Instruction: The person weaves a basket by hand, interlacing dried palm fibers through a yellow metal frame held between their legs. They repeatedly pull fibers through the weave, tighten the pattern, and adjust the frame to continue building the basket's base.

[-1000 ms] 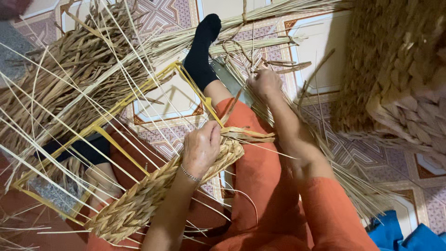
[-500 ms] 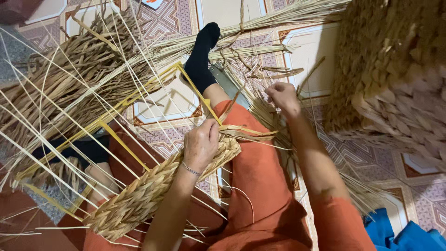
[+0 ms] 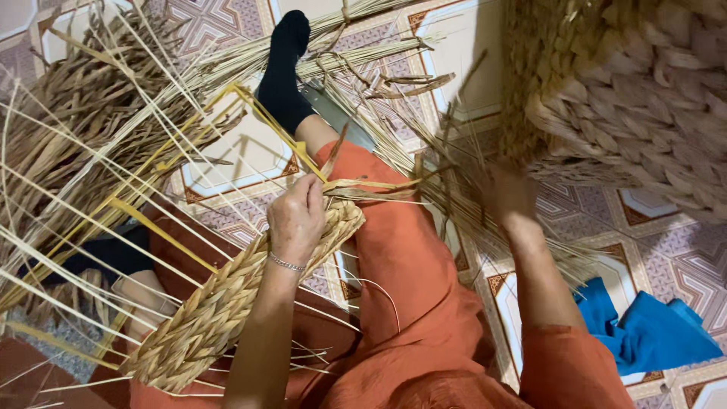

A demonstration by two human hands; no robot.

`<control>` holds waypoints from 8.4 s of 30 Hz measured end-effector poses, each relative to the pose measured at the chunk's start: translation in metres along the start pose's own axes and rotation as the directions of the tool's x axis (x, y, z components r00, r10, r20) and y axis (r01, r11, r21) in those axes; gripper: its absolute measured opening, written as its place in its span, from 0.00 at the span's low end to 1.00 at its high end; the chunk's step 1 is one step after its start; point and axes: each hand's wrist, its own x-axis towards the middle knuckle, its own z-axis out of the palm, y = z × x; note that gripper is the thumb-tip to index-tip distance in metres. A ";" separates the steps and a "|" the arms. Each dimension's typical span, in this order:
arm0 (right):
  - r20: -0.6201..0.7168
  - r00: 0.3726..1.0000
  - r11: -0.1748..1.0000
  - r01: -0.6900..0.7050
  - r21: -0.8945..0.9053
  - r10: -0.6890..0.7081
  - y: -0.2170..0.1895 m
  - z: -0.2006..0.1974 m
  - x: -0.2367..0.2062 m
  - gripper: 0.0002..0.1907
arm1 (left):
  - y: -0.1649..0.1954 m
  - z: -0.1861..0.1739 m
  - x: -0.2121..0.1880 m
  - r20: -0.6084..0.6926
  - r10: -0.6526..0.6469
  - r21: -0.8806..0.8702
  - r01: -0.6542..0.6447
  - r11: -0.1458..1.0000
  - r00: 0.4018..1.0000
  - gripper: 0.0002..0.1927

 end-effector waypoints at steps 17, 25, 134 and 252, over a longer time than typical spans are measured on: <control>0.001 1.000 0.986 0.029 0.167 -0.030 -0.073 0.019 0.076 0.14 | 0.013 -0.014 0.001 0.066 -0.012 -0.081 0.018 0.997 0.998 0.14; -0.236 0.968 0.837 0.198 0.511 -0.084 -0.055 -0.013 0.034 0.08 | 0.049 -0.018 -0.001 -0.113 0.158 -0.125 -0.172 0.977 0.981 0.08; 0.232 0.858 0.487 0.024 0.873 -0.459 -0.148 -0.003 0.017 0.19 | 0.064 -0.028 0.079 0.318 0.400 -0.295 -0.311 0.904 0.860 0.12; -0.292 0.900 0.389 0.408 0.826 -0.325 -0.229 -0.037 -0.015 0.24 | 0.072 -0.078 0.056 0.633 -0.042 0.598 -0.454 0.661 0.773 0.05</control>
